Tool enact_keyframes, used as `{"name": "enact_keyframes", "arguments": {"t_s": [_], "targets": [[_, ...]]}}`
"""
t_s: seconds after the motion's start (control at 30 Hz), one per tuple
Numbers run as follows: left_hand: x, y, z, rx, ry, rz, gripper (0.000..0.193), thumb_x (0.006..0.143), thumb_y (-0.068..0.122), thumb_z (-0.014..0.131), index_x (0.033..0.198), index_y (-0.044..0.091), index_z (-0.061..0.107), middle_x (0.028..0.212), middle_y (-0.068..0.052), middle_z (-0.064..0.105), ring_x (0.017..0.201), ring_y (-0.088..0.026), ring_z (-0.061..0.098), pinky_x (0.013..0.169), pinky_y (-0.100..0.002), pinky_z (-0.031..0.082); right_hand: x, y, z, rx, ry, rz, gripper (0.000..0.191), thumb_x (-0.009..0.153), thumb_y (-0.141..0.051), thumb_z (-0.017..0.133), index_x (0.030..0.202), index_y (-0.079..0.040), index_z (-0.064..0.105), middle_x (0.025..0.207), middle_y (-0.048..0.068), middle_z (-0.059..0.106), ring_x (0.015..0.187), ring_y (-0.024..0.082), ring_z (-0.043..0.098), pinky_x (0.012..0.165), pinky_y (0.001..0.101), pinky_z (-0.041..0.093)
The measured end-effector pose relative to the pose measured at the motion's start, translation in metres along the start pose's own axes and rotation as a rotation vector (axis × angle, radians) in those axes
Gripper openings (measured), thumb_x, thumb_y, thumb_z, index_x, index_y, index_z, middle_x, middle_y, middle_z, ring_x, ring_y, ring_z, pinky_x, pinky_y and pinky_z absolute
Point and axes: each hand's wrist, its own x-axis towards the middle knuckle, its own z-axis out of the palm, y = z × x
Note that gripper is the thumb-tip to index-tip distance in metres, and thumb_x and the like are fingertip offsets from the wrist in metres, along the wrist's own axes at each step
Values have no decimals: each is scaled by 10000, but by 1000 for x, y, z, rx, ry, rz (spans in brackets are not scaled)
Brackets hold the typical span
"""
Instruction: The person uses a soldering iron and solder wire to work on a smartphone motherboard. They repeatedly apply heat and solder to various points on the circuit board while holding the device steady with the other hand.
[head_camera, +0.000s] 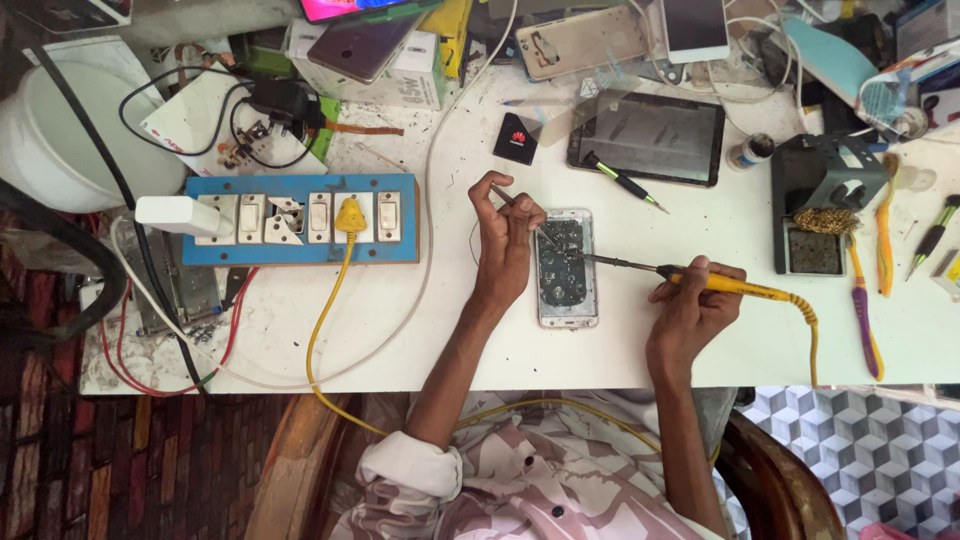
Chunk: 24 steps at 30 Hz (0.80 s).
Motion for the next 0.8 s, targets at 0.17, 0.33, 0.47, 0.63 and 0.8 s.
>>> {"name": "enact_keyframes", "arguments": {"t_s": [0.17,0.33,0.47,0.63,0.8], "targets": [[-1,1,0,4,-6,8,302,1156,288,417,1351,111,267,801,-7,402,784,-124,429,801,-305,406,-1,-2,0,-15,22,19,168,1158,-142,512,1032,-52,447,721,38,506,566,92,476,562,249,451],[-2,3,1,17,-5,18,312,1151,279,427,1355,105,269,812,-15,420,794,-128,439,802,-302,404,-4,-5,-1,-39,30,-9,151,1159,-148,499,1054,-59,437,749,26,491,581,93,482,567,244,443],[-1,3,1,3,-4,11,311,1154,280,425,1355,103,267,820,-15,416,796,-126,438,808,-301,407,-5,-6,-2,-23,20,-35,158,1155,-159,510,1057,-62,433,752,23,490,588,95,503,572,244,453],[0,3,2,19,-5,9,310,1154,290,420,1348,104,266,801,-17,428,792,-128,442,814,-304,413,-5,-6,-2,-17,-18,-39,175,1166,-168,520,1063,-58,430,753,33,499,599,95,500,584,245,449],[1,3,1,37,2,-8,315,1147,292,423,1350,106,270,761,-17,437,781,-129,428,805,-309,405,-5,-7,0,-86,-4,-8,175,1162,-194,505,1071,-59,440,730,33,518,581,95,524,544,237,418]]}}
